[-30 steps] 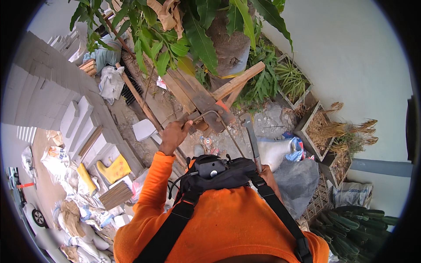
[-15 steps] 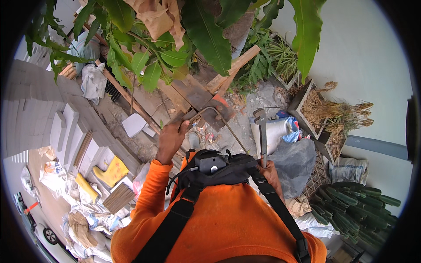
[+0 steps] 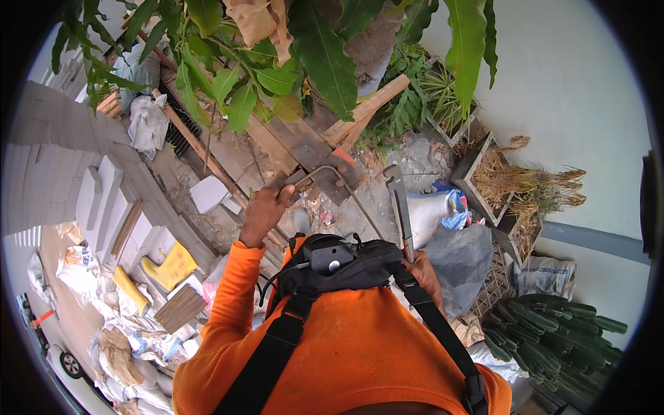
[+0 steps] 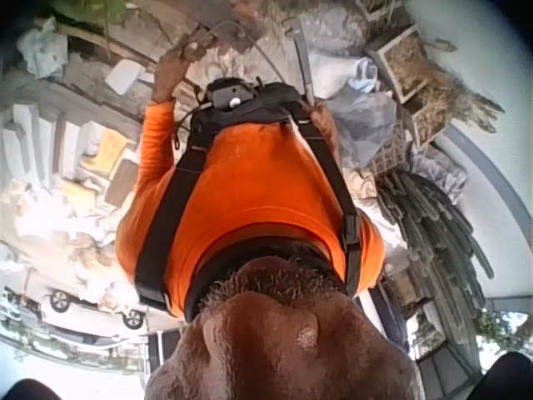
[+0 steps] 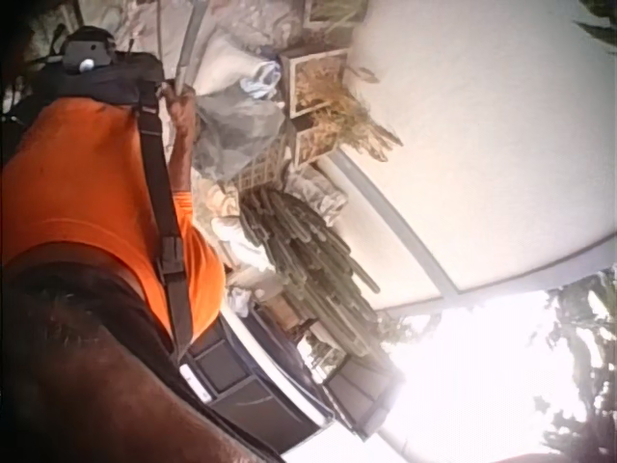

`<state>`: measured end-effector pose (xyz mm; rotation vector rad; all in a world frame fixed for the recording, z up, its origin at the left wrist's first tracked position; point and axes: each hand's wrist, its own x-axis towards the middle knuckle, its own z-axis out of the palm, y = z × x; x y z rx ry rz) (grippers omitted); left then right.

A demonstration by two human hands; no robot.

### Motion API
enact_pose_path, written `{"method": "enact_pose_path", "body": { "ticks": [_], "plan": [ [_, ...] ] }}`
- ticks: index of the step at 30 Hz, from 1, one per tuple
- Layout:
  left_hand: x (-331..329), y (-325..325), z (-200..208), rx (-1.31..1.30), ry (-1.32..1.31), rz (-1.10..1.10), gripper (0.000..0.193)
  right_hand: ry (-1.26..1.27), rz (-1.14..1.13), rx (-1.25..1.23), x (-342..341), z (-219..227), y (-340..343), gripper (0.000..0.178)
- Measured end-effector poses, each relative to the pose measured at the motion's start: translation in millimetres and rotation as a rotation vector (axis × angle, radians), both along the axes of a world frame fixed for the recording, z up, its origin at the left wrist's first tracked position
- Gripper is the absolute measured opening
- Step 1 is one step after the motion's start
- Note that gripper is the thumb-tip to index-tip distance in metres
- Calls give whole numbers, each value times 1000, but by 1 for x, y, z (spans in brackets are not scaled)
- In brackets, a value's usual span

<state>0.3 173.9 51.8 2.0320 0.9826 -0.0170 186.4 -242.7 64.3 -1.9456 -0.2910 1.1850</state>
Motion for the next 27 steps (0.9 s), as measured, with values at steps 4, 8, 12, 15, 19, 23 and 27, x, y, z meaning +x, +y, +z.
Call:
{"method": "enact_pose_path", "body": {
  "ticks": [4, 8, 12, 15, 19, 23, 27],
  "plan": [
    [0, -1, 4, 29, 15, -22, 67, -65, -48, 91, 30, 22, 6, 59],
    [0, -1, 12, 23, 48, -39, 73, -182, 50, 126, 85, 12, 2, 63],
    [0, 3, 3, 36, 60, -50, 74, -547, 313, 40, 142, 7, 8, 60],
    [-2, 6, -4, 49, 42, -45, 76, -694, 483, 65, 171, 5, 21, 58],
    [-4, 10, -2, 1, 9, -59, 77, -733, 625, 13, 184, 11, 41, 57],
    [0, 3, 10, -16, 54, -28, 75, -729, 650, 65, 197, 11, 44, 63],
    [2, 0, 18, -41, 129, -40, 72, -830, 706, 43, 221, 22, 60, 64]
  ]
}}
